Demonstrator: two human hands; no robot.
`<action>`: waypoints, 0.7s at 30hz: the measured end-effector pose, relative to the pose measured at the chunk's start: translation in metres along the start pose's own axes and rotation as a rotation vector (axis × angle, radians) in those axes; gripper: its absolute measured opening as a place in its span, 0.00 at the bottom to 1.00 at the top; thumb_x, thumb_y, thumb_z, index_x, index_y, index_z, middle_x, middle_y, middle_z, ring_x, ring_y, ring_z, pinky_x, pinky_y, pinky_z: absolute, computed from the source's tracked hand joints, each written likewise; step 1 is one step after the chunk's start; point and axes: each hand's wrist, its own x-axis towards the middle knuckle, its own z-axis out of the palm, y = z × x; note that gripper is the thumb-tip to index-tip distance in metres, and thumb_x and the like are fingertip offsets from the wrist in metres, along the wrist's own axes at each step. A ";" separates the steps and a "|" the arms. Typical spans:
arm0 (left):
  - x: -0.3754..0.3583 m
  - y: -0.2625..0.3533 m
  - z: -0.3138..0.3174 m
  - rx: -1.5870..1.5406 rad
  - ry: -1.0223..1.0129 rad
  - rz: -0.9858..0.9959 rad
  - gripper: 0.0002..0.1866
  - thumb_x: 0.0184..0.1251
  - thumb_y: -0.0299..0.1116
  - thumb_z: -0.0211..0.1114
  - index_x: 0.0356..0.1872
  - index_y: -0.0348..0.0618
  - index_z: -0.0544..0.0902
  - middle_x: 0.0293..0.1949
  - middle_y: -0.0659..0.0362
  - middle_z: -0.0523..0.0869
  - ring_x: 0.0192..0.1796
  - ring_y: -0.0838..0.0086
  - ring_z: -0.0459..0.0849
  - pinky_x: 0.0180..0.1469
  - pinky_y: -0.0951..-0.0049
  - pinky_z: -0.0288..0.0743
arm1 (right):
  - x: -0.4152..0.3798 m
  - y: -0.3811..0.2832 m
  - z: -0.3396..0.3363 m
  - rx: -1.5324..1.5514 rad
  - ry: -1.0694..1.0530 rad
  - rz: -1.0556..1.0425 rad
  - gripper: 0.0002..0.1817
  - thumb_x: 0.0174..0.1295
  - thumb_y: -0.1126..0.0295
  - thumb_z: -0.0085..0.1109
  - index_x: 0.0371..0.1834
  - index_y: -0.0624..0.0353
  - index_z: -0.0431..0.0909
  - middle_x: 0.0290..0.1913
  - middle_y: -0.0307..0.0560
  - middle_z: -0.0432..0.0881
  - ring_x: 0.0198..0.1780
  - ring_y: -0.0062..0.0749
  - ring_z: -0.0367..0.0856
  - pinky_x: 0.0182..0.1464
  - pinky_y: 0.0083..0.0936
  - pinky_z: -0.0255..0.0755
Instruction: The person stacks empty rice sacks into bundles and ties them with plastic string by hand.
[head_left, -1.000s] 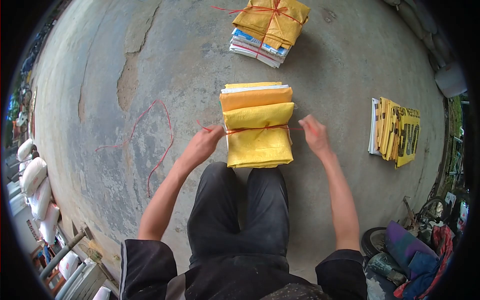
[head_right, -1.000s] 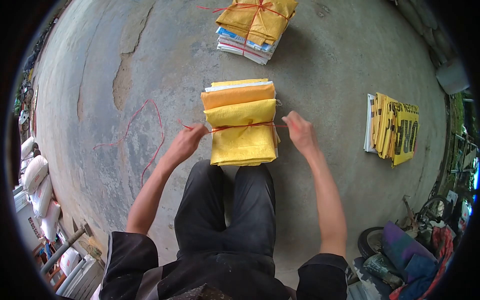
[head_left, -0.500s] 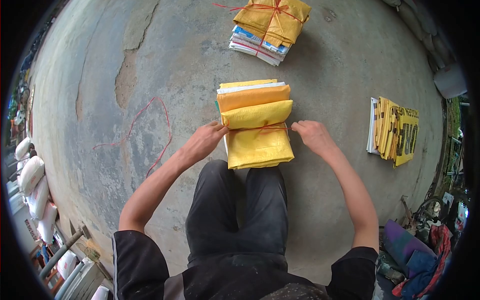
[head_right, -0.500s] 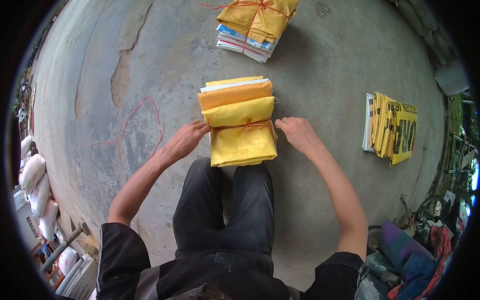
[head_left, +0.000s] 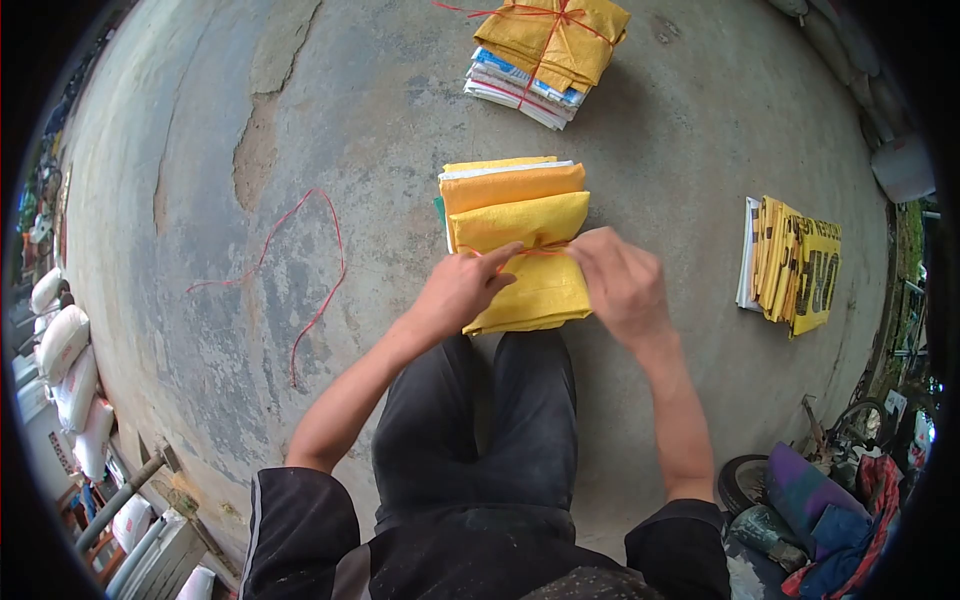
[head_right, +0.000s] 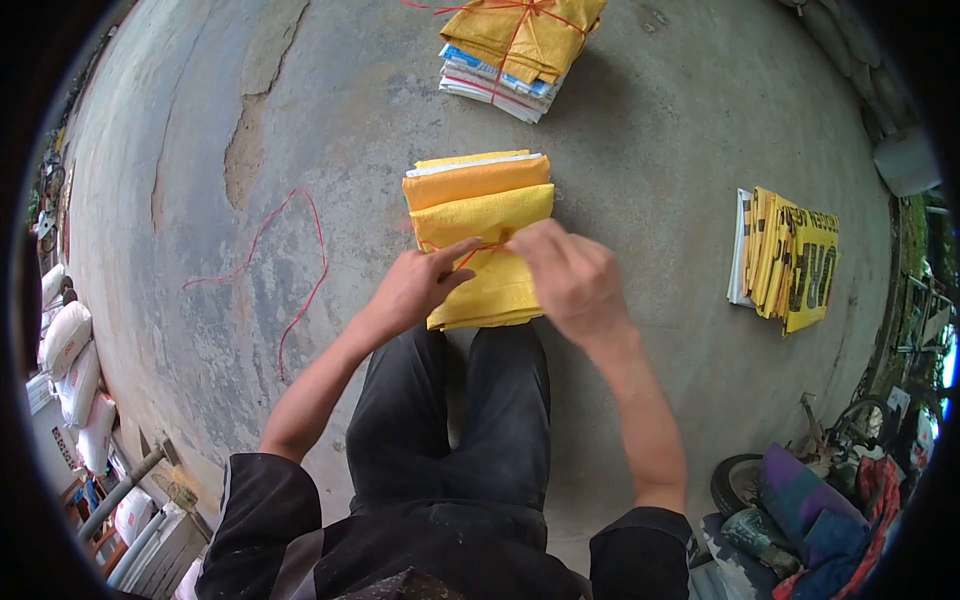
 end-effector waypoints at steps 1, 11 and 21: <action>0.004 0.006 0.004 -0.010 0.037 0.033 0.20 0.66 0.36 0.66 0.59 0.46 0.81 0.22 0.45 0.81 0.27 0.52 0.82 0.35 0.57 0.75 | 0.005 -0.011 0.002 0.056 0.045 -0.064 0.05 0.60 0.77 0.60 0.38 0.58 0.76 0.34 0.45 0.79 0.30 0.40 0.83 0.31 0.35 0.75; 0.013 0.010 0.036 -0.066 0.308 -0.016 0.06 0.63 0.27 0.60 0.33 0.34 0.81 0.27 0.44 0.84 0.33 0.48 0.84 0.35 0.54 0.78 | 0.024 -0.043 0.021 0.455 0.176 -0.098 0.07 0.61 0.80 0.63 0.39 0.62 0.76 0.33 0.49 0.83 0.32 0.38 0.85 0.34 0.28 0.78; 0.009 0.012 0.017 -0.263 0.289 -0.071 0.05 0.67 0.28 0.63 0.39 0.39 0.85 0.25 0.47 0.84 0.27 0.52 0.84 0.32 0.59 0.76 | 0.021 -0.026 0.050 0.699 0.607 0.434 0.09 0.74 0.68 0.51 0.40 0.61 0.78 0.38 0.47 0.83 0.42 0.40 0.82 0.48 0.31 0.74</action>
